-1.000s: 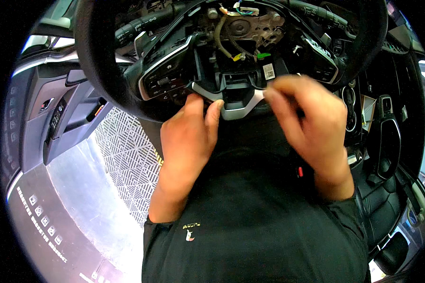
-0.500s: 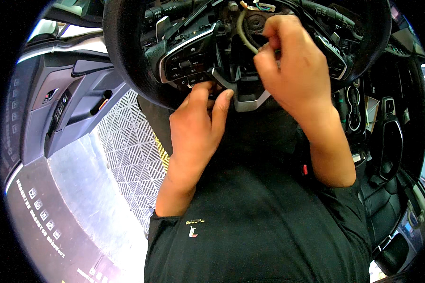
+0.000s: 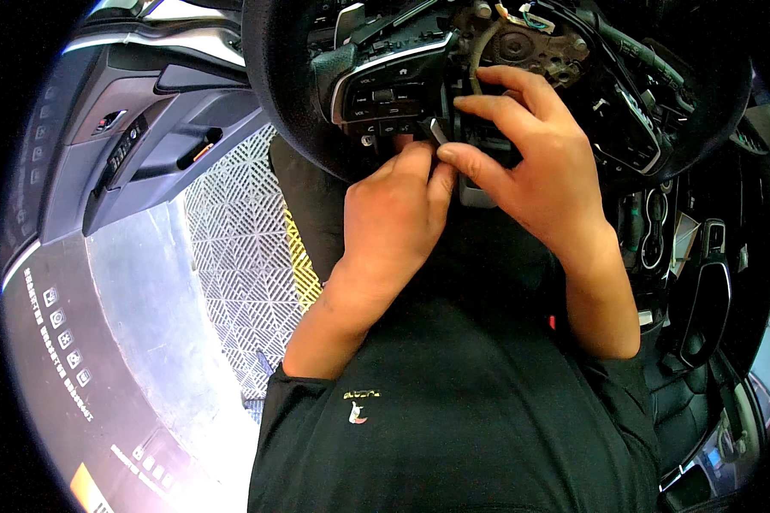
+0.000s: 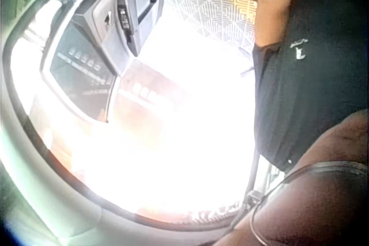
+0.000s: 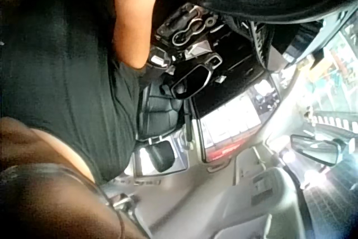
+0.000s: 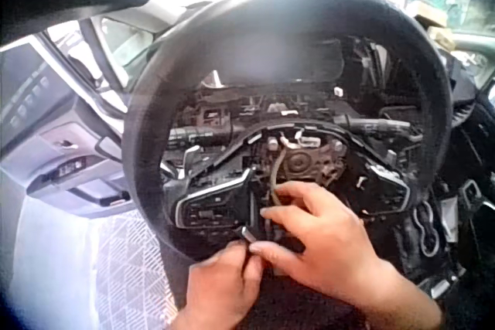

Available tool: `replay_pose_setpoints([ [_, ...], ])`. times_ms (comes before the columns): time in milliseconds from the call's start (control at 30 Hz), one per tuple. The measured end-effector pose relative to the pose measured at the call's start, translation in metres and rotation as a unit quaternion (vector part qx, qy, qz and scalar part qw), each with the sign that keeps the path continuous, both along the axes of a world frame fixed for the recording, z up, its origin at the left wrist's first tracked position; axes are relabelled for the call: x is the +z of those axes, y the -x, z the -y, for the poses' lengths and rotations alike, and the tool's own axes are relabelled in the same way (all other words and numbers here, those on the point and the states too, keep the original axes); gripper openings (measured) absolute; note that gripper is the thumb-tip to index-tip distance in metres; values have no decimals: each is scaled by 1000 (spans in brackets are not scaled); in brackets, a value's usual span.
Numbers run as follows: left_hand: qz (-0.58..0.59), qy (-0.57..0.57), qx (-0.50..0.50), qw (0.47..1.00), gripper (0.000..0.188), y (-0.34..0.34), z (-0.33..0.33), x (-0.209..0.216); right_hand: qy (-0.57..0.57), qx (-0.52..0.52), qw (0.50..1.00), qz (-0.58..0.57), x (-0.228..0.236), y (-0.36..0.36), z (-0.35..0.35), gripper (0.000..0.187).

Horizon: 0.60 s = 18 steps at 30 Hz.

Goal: The person uses a screwdriver to remove screws from the steering column and dashboard area of a car, detaching plastic trim pieces by hand.

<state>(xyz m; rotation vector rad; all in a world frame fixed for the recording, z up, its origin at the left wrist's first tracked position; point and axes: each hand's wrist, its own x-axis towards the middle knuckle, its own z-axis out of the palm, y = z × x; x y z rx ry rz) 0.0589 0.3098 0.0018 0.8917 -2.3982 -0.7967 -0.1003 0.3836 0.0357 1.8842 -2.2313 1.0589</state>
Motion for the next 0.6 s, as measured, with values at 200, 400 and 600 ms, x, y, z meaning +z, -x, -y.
replay_pose_setpoints([
  [200, 7, 10, 17, 1000, 13, 2, -5, -1, 41, -6, 999, 13, -14, -10, 2, 31],
  [400, 2, -17, 31, 999, 13, 3, -7, 7, 45, 20, 998, 47, -17, -12, -1, 34],
  [600, 15, -9, 23, 1000, 14, 2, -4, 3, 58, -2, 997, 46, -24, -15, 1, 35],
])
